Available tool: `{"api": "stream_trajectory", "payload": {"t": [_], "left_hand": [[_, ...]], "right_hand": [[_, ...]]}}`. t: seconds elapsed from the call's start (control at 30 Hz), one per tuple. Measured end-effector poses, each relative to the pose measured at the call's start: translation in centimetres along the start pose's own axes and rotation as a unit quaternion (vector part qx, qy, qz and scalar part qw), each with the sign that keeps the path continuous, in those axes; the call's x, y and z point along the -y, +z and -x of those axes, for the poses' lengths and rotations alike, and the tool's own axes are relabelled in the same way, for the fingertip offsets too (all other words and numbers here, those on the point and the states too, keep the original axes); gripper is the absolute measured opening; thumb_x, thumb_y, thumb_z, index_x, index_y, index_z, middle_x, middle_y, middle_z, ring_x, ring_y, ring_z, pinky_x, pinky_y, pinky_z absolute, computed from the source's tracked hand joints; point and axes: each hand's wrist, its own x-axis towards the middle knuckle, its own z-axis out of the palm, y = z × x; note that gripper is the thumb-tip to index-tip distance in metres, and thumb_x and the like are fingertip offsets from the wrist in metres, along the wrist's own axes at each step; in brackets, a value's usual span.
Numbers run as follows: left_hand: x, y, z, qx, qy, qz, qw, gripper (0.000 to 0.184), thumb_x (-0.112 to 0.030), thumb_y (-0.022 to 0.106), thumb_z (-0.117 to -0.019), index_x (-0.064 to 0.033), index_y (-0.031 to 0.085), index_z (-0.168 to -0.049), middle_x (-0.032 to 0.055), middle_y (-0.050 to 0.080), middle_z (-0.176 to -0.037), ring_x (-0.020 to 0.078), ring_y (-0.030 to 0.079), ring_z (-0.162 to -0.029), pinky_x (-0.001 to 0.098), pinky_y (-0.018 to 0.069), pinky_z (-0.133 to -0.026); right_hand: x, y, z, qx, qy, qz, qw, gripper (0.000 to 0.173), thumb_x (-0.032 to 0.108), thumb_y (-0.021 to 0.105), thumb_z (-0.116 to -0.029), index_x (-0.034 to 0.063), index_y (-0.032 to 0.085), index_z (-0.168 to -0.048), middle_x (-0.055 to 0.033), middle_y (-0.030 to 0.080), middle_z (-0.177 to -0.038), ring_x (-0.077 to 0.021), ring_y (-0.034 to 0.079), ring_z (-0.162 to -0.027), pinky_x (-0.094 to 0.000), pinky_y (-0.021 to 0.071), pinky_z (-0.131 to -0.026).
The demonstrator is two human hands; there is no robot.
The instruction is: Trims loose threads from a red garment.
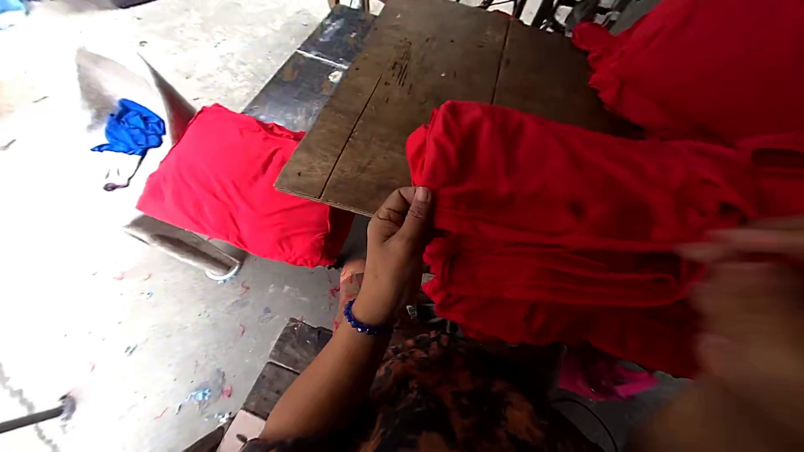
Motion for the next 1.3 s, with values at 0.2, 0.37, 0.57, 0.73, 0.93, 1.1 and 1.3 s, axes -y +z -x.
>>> {"api": "stream_trajectory", "payload": {"t": [0.2, 0.37, 0.57, 0.73, 0.93, 1.1, 1.3], "left_hand": [[-0.5, 0.2, -0.1, 0.01, 0.015, 0.022, 1.0, 0.022, -0.027, 0.045, -0.1107, -0.0141, 0.062, -0.108, -0.0013, 0.067, -0.093, 0.006, 0.067, -0.082, 0.0248, 0.0584, -0.077], [1.3, -0.2, -0.8, 0.075, 0.128, -0.037, 0.988, 0.055, -0.024, 0.082, -0.0853, -0.0153, 0.054, -0.132, -0.0037, 0.063, -0.113, 0.0044, 0.065, -0.093, 0.0208, 0.0574, -0.077], [1.5, 2.7, -1.8, 0.028, 0.097, 0.029, 0.994, 0.037, 0.002, 0.074, -0.0887, -0.0105, 0.061, -0.121, 0.0006, 0.069, -0.096, 0.0068, 0.067, -0.081, 0.0241, 0.0585, -0.076], [0.5, 1.8, -1.6, 0.041, 0.119, -0.029, 0.992, 0.043, 0.006, 0.075, -0.0866, -0.0069, 0.062, -0.125, 0.0007, 0.071, -0.101, 0.008, 0.069, -0.085, 0.0258, 0.0605, -0.081], [0.6, 0.6, -0.9, 0.049, 0.112, -0.028, 0.992, 0.034, 0.003, 0.073, -0.0897, -0.0076, 0.066, -0.122, -0.0008, 0.072, -0.1, 0.0069, 0.069, -0.086, 0.025, 0.06, -0.081], [1.4, 0.9, -1.4, 0.034, 0.144, -0.066, 0.987, 0.018, 0.002, 0.073, -0.0908, -0.0077, 0.072, -0.106, -0.0006, 0.073, -0.096, 0.0073, 0.069, -0.082, 0.0255, 0.0595, -0.079], [1.3, 0.9, -2.4, 0.052, 0.158, -0.071, 0.984, 0.011, -0.012, 0.062, -0.1018, -0.0205, 0.062, -0.109, -0.0076, 0.067, -0.105, 0.0072, 0.066, -0.097, 0.0311, 0.0572, -0.091]], "right_hand": [[-4.1, 10.2, -1.2, 0.144, -0.103, 0.129, 0.976, 0.023, 0.01, 0.078, -0.087, -0.0007, 0.073, -0.107, -0.0115, 0.064, -0.105, -0.0112, 0.063, -0.086, -0.022, 0.0545, -0.07], [-5.2, 9.5, -1.5, 0.078, -0.081, -0.029, 0.993, 0.013, 0.003, 0.077, -0.0869, -0.0052, 0.068, -0.091, -0.005, 0.061, -0.094, 0.004, 0.053, -0.072, -0.0069, 0.046, -0.064], [-5.7, 9.1, -1.2, 0.074, -0.094, -0.069, 0.99, 0.011, 0.004, 0.075, -0.0905, -0.0051, 0.069, -0.093, -0.0052, 0.061, -0.096, 0.0002, 0.059, -0.082, -0.0101, 0.0516, -0.073], [-5.9, 8.4, -1.1, 0.025, -0.061, -0.111, 0.992, 0.008, 0.006, 0.066, -0.0988, 0.0021, 0.073, -0.1, 0.0012, 0.06, -0.095, 0.0031, 0.056, -0.075, -0.0097, 0.0493, -0.064], [-5.8, 8.4, -0.8, 0.045, -0.094, -0.065, 0.992, 0.022, 0.011, 0.08, -0.0879, 0.0, 0.069, -0.104, -0.0015, 0.055, -0.099, 0.004, 0.047, -0.072, -0.0067, 0.0404, -0.061], [-5.8, 8.6, -0.7, 0.051, -0.141, 0.052, 0.987, 0.008, 0.0, 0.071, -0.0875, -0.0058, 0.071, -0.093, -0.0102, 0.059, -0.091, -0.0045, 0.057, -0.077, -0.0114, 0.049, -0.067], [-5.5, 7.3, -1.7, 0.0, -0.093, -0.075, 0.993, 0.01, -0.001, 0.056, -0.0981, -0.0043, 0.064, -0.093, -0.0054, 0.06, -0.09, -0.0011, 0.056, -0.074, -0.0123, 0.0481, -0.063]]}}
